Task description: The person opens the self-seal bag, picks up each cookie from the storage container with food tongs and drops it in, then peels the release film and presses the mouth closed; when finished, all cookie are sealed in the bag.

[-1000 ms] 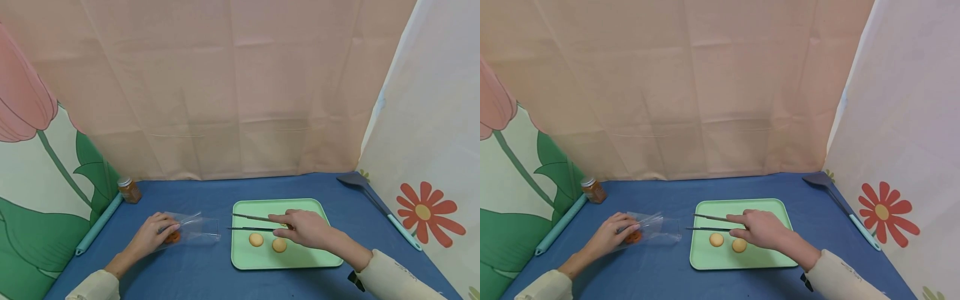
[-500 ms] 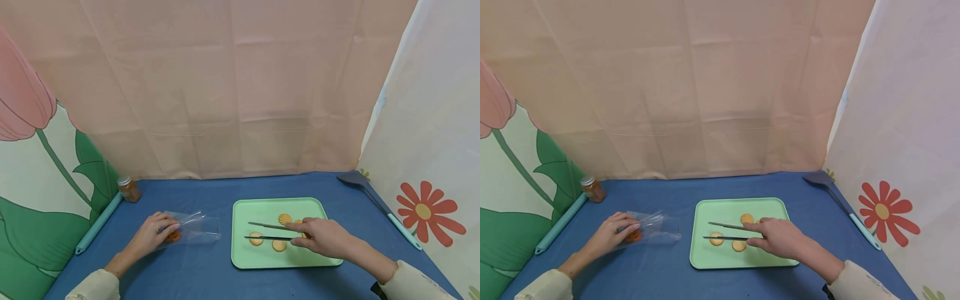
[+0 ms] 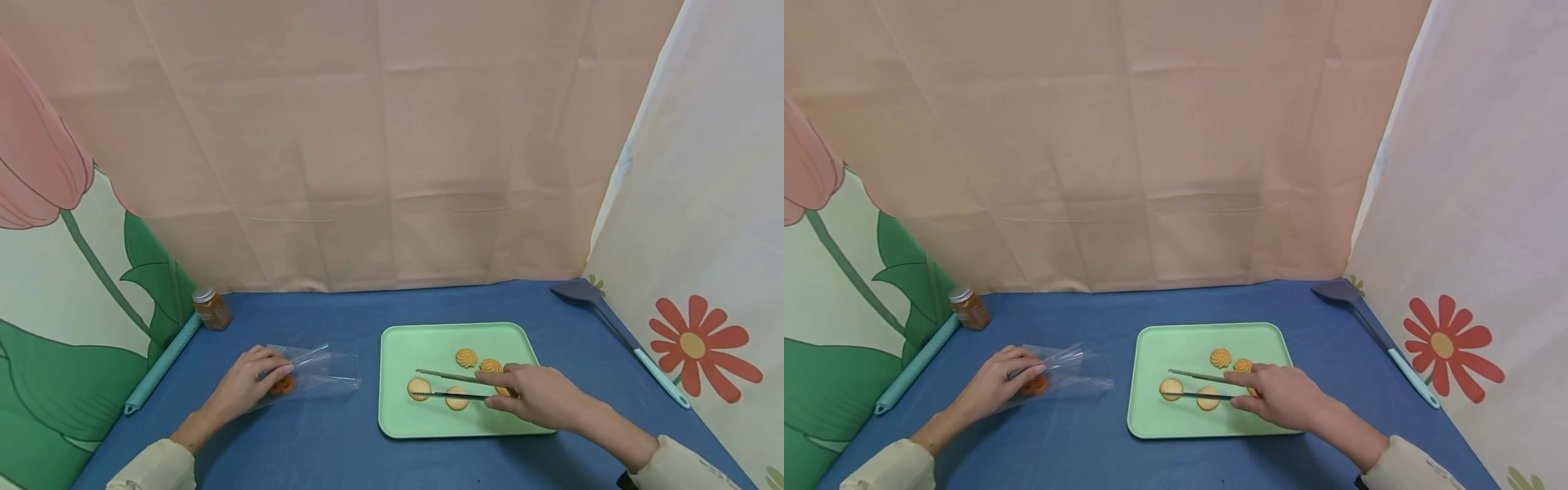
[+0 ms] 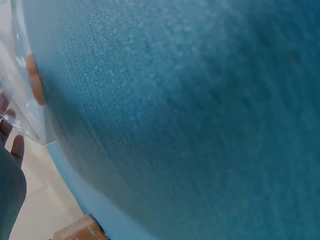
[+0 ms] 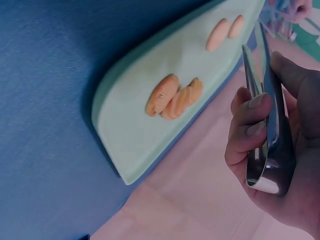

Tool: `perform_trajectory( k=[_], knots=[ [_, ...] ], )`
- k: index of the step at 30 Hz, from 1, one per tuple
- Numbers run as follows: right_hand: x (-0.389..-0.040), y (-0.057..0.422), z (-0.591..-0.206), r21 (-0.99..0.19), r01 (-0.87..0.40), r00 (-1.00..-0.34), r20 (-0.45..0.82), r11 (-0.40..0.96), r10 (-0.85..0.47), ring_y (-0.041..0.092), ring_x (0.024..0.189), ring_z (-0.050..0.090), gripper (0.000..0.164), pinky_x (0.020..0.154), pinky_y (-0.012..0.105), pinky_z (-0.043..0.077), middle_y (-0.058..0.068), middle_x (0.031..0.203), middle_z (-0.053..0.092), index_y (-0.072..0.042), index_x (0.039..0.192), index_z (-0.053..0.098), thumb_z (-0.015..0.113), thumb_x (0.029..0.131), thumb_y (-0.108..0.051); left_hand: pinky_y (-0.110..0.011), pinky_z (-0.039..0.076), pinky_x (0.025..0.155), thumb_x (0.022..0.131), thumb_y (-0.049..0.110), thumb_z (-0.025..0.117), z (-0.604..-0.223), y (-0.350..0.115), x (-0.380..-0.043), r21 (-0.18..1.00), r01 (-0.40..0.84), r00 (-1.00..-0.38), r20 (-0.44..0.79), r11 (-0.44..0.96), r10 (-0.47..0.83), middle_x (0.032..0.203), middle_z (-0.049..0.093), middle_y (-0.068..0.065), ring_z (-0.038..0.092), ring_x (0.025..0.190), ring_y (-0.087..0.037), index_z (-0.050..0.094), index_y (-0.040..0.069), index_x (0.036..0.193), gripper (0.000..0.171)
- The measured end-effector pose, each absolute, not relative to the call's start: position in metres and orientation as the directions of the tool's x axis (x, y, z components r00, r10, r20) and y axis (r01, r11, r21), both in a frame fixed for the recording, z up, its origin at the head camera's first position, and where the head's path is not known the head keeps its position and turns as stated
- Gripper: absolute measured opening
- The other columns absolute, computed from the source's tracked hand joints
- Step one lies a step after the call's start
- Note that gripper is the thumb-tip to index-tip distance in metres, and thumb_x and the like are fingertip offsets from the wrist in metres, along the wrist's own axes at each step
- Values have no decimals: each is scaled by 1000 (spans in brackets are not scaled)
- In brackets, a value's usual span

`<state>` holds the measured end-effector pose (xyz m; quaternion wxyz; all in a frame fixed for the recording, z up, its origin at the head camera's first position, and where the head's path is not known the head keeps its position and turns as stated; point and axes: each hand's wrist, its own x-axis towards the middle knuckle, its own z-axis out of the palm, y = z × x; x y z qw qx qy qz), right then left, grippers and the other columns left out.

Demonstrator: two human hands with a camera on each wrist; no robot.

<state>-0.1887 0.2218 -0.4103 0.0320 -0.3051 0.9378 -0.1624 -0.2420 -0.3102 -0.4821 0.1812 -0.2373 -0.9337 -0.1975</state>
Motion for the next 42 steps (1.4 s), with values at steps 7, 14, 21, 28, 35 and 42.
perform_trajectory(
  k=[7, 14, 21, 28, 35, 42],
  knots=[
    [-191, 223, -419, -350, -566, -802, 24, 746, -597, -4, 58, 39, 45, 49, 20, 33, -16, 78, 54, -30, 136, 64, 61, 96, -50, -33, 47, 75, 94, 26, 71, -483, -310, -244, 272, 535, -804, 454, 800, 383, 97, 68, 17, 55, 87, -3, 80, 26, 98, 9],
    [-192, 224, -424, -344, -562, -804, 13, 752, -594, -3, 59, 40, 46, 48, 21, 33, -15, 80, 56, -31, 136, 64, 61, 96, -52, -34, 47, 75, 95, 27, 71, -483, -310, -244, 274, 535, -805, 454, 799, 383, 97, 68, 18, 56, 89, -3, 79, 26, 98, 9],
    [-192, 224, -424, -320, -567, -805, 21, 759, -593, -3, 57, 38, 45, 47, 21, 31, -15, 77, 54, -31, 135, 65, 62, 95, -52, -34, 48, 75, 95, 26, 71, -483, -310, -244, 278, 537, -804, 454, 797, 384, 97, 68, 18, 56, 89, -3, 79, 26, 98, 9],
    [-192, 226, -425, -308, -580, -798, 28, 754, -602, -4, 59, 40, 44, 50, 21, 33, -16, 79, 56, -31, 135, 65, 61, 96, -51, -36, 49, 76, 94, 25, 71, -484, -311, -244, 274, 535, -802, 464, 799, 377, 100, 70, 14, 58, 90, -6, 79, 26, 97, 9],
    [-192, 228, -428, -298, -578, -804, 46, 760, -593, -5, 58, 39, 42, 50, 20, 32, -20, 76, 52, -33, 134, 65, 61, 97, -51, -36, 49, 77, 95, 26, 71, -484, -311, -243, 273, 532, -805, 458, 802, 378, 99, 70, 14, 58, 90, -6, 80, 26, 97, 9],
    [-193, 227, -428, -295, -571, -810, 51, 766, -584, -5, 58, 38, 41, 50, 20, 32, -20, 75, 51, -32, 134, 65, 60, 97, -50, -35, 49, 76, 94, 27, 71, -484, -311, -243, 276, 532, -806, 454, 801, 379, 99, 69, 16, 57, 90, -4, 80, 27, 97, 9]
  ],
)
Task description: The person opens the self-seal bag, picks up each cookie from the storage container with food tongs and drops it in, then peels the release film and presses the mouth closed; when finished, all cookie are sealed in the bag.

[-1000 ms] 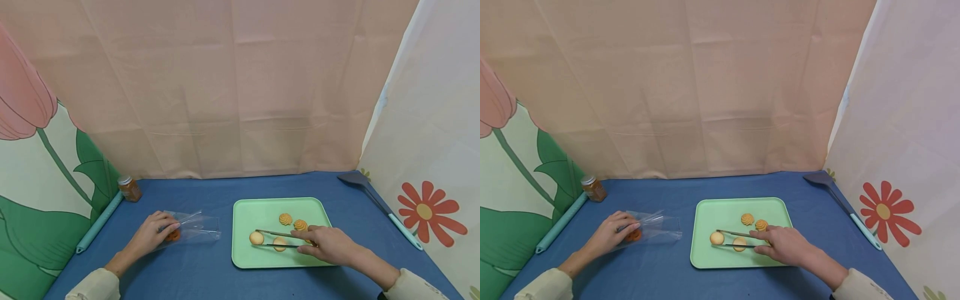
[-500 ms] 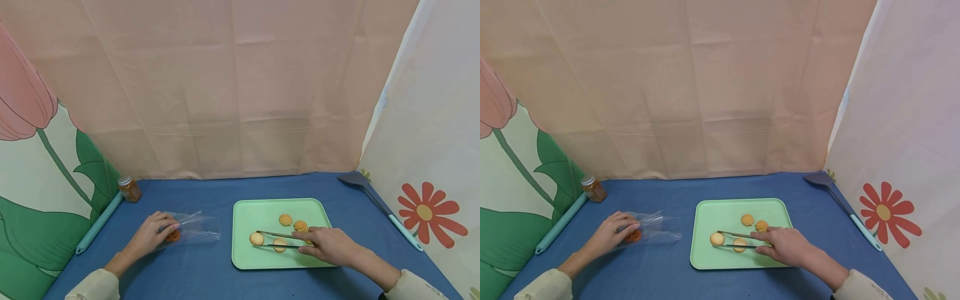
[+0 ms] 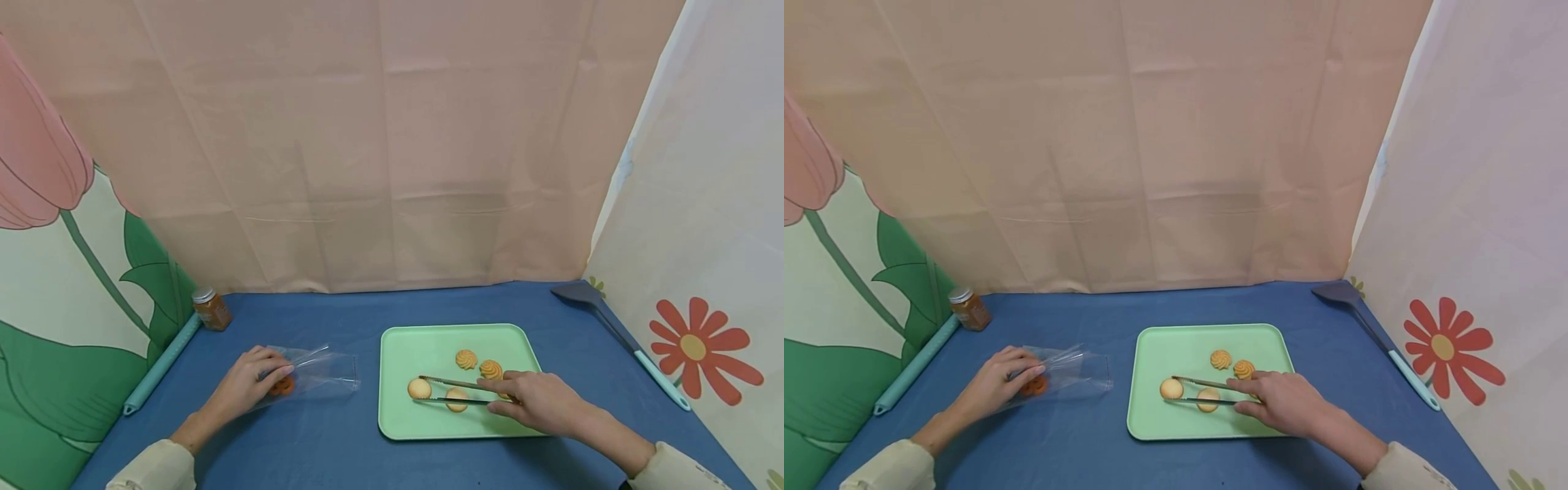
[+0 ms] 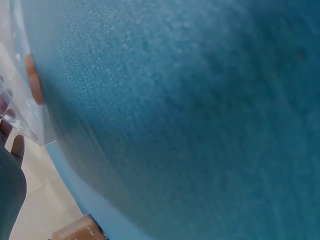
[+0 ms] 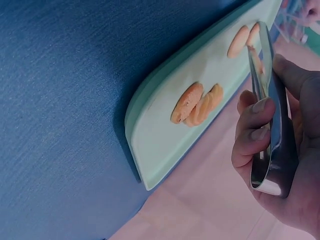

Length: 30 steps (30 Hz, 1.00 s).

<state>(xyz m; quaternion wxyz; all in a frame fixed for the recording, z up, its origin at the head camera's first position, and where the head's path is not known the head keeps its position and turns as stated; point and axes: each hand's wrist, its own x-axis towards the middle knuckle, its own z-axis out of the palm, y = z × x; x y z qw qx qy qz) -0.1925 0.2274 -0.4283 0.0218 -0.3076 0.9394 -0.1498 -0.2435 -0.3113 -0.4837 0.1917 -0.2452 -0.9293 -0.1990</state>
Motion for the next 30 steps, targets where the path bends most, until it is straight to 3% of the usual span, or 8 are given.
perform_trajectory(
  k=[30],
  knots=[
    [-193, 220, -417, -299, -592, -798, 87, 749, -596, -5, 55, 36, 42, 47, 19, 29, -20, 74, 47, -30, 134, 66, 57, 99, -51, -33, 48, 75, 95, 29, 70, -483, -311, -243, 275, 530, -810, 444, 802, 383, 97, 68, 18, 56, 88, -3, 80, 26, 98, 10]
  ],
)
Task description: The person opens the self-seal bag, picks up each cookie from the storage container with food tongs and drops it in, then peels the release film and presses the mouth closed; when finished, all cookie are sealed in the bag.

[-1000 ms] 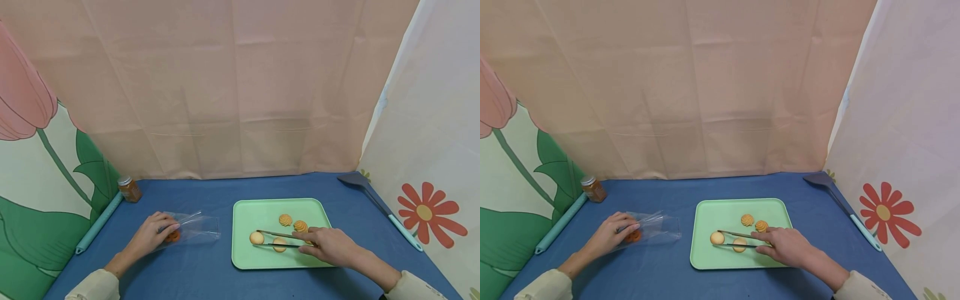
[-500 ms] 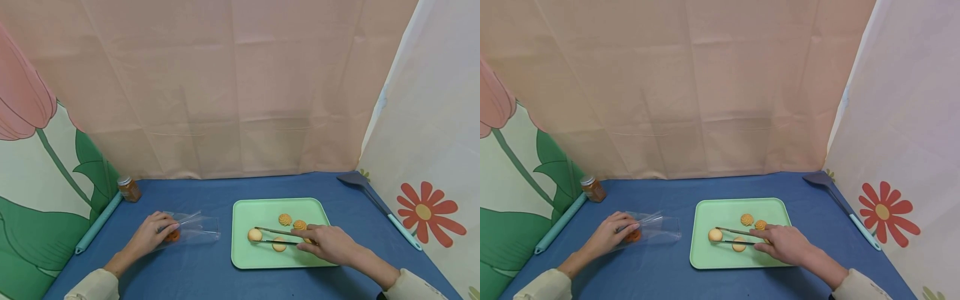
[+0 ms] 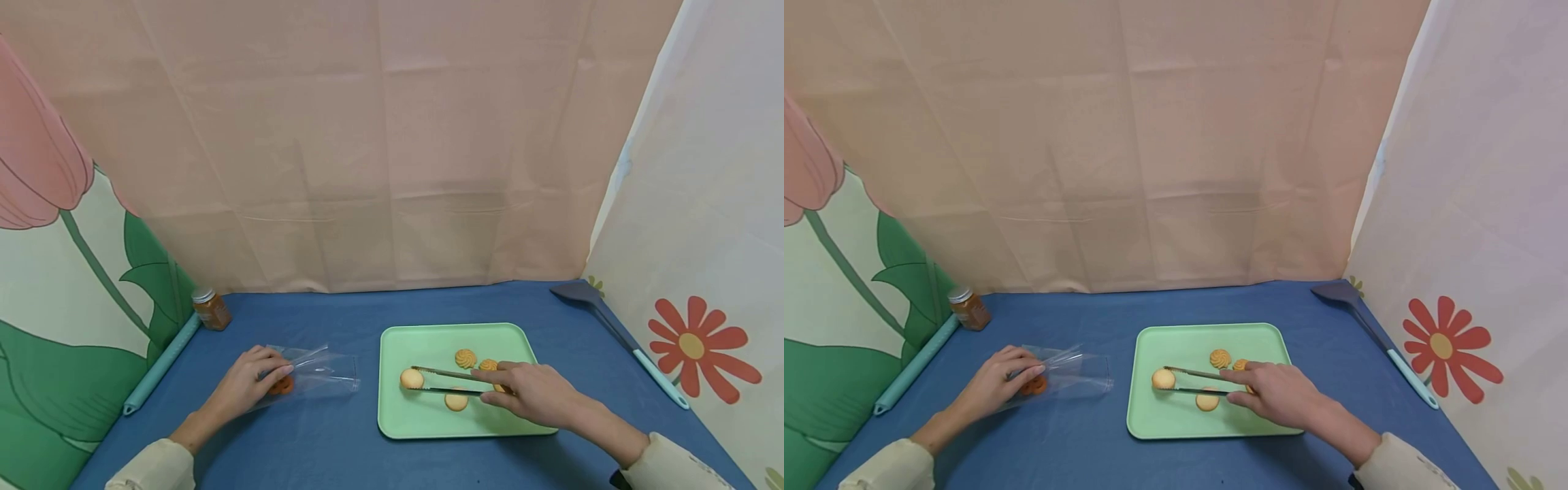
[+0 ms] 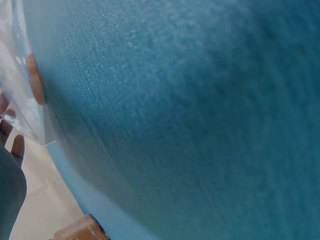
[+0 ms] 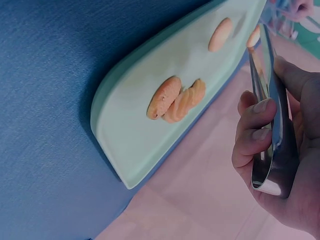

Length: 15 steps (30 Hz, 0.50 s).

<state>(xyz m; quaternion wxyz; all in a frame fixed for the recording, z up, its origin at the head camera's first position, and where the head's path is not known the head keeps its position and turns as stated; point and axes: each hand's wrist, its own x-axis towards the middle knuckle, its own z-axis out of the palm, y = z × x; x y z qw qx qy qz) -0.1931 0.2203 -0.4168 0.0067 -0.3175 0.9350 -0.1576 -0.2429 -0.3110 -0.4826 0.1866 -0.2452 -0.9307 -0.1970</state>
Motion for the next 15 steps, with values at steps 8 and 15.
perform_trajectory(
  k=[8, 15],
  knots=[
    [-195, 216, -414, -327, -603, -788, 107, 727, -606, -6, 58, 40, 41, 48, 19, 33, -18, 82, 55, -29, 135, 65, 57, 99, -49, -32, 47, 73, 94, 26, 72, -482, -310, -243, 267, 545, -795, 464, 795, 390, 95, 69, 17, 55, 87, -3, 80, 24, 97, 9],
    [-199, 209, -409, -333, -616, -778, 108, 714, -619, -6, 60, 41, 42, 51, 19, 34, -17, 83, 57, -30, 136, 64, 56, 100, -49, -35, 48, 76, 95, 27, 70, -481, -309, -242, 278, 529, -810, 446, 802, 381, 97, 69, 17, 57, 90, -5, 80, 25, 98, 10]
  ],
)
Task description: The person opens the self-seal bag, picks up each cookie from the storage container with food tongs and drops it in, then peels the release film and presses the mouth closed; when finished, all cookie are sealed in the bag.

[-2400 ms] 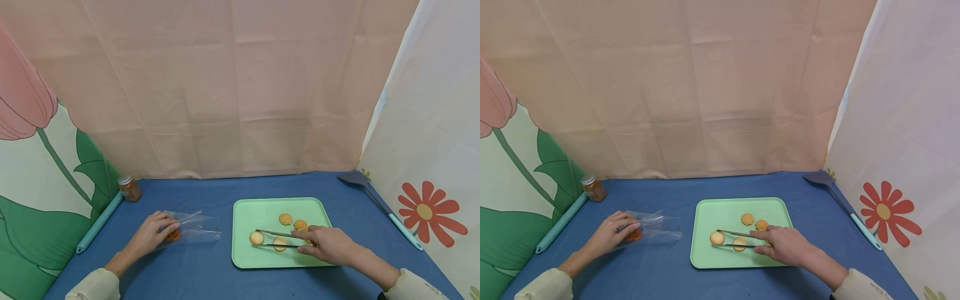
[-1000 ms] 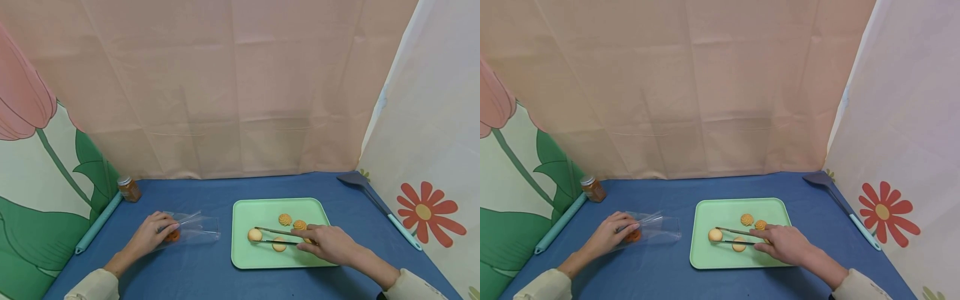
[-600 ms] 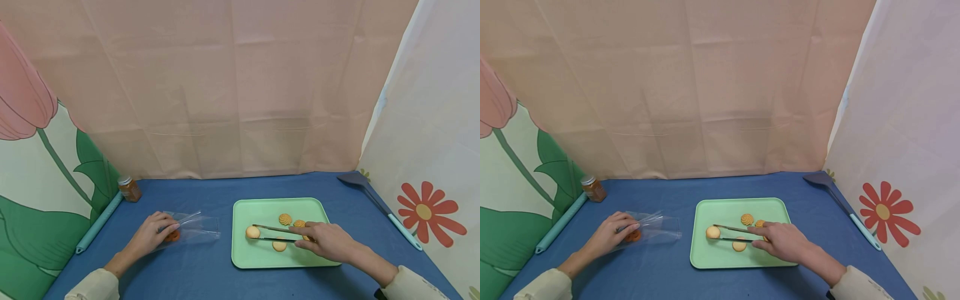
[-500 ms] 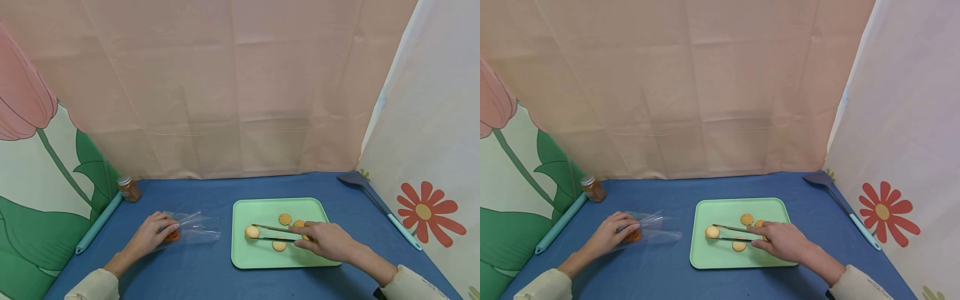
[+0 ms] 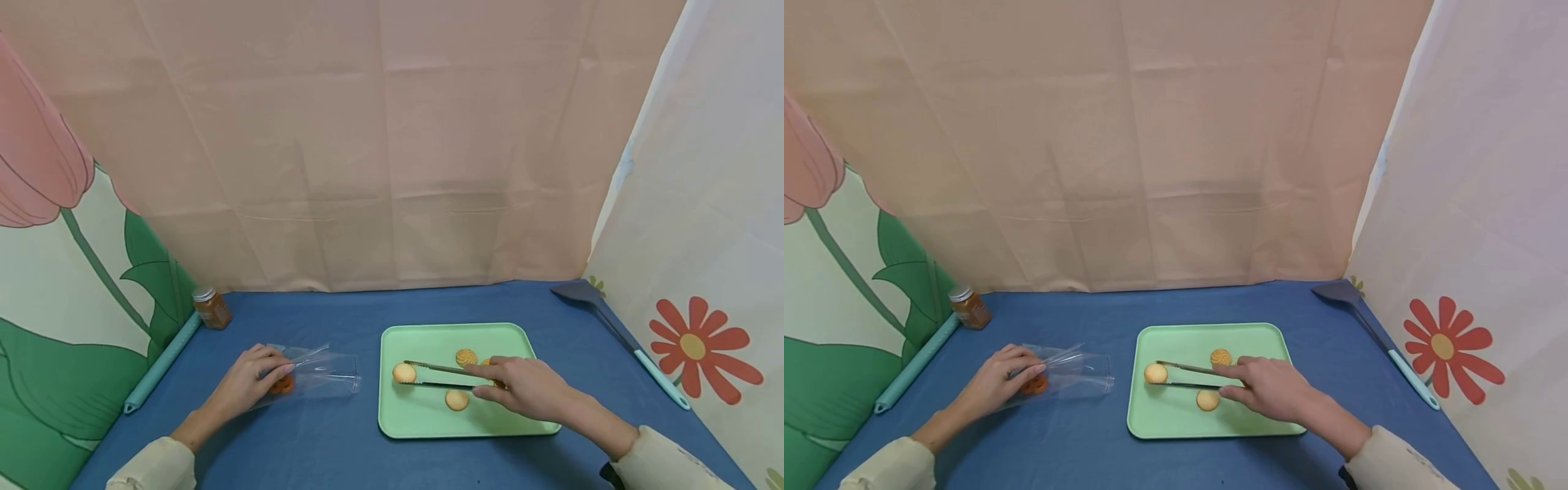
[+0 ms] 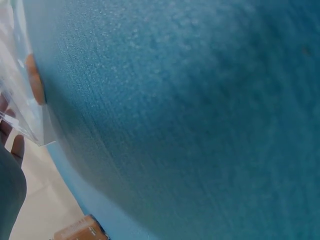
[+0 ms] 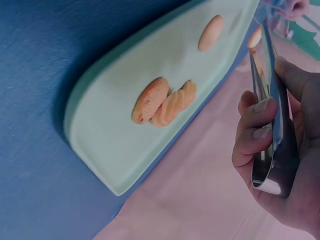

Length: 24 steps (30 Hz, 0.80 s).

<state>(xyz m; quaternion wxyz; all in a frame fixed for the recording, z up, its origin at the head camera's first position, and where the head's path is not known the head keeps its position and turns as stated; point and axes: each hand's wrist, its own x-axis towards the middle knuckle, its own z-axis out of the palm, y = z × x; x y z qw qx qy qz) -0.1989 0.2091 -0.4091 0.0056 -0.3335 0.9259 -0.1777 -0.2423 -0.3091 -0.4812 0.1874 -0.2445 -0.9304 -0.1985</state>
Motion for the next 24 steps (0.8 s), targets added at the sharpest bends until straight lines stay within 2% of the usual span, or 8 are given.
perform_trajectory(
  k=[8, 15, 20, 24],
  knots=[
    [-205, 192, -405, -336, -628, -765, 105, 702, -635, -5, 58, 40, 41, 51, 18, 34, -15, 79, 55, -29, 136, 64, 57, 100, -47, -34, 47, 76, 94, 27, 72, -482, -309, -242, 274, 522, -815, 441, 808, 376, 96, 68, 18, 55, 89, -3, 80, 26, 97, 9],
    [-210, 174, -403, -334, -660, -736, 112, 673, -667, -7, 60, 44, 41, 51, 18, 35, -12, 87, 62, -26, 137, 64, 59, 100, -43, -34, 47, 76, 94, 27, 71, -482, -309, -241, 281, 528, -812, 444, 801, 380, 96, 68, 19, 55, 88, -3, 80, 25, 98, 10],
    [-214, 162, -403, -319, -671, -727, 102, 670, -679, -5, 56, 40, 41, 46, 19, 32, -14, 78, 53, -28, 137, 64, 59, 100, -44, -33, 47, 75, 94, 25, 71, -482, -309, -241, 284, 534, -806, 456, 796, 378, 95, 68, 19, 55, 88, -3, 80, 25, 98, 10],
    [-217, 154, -403, -307, -672, -727, 99, 674, -680, -4, 55, 39, 41, 46, 20, 31, -14, 76, 52, -29, 137, 63, 60, 100, -44, -33, 46, 74, 94, 23, 72, -482, -309, -241, 277, 549, -792, 475, 789, 384, 94, 68, 16, 55, 87, -4, 80, 23, 97, 9]
  ],
)
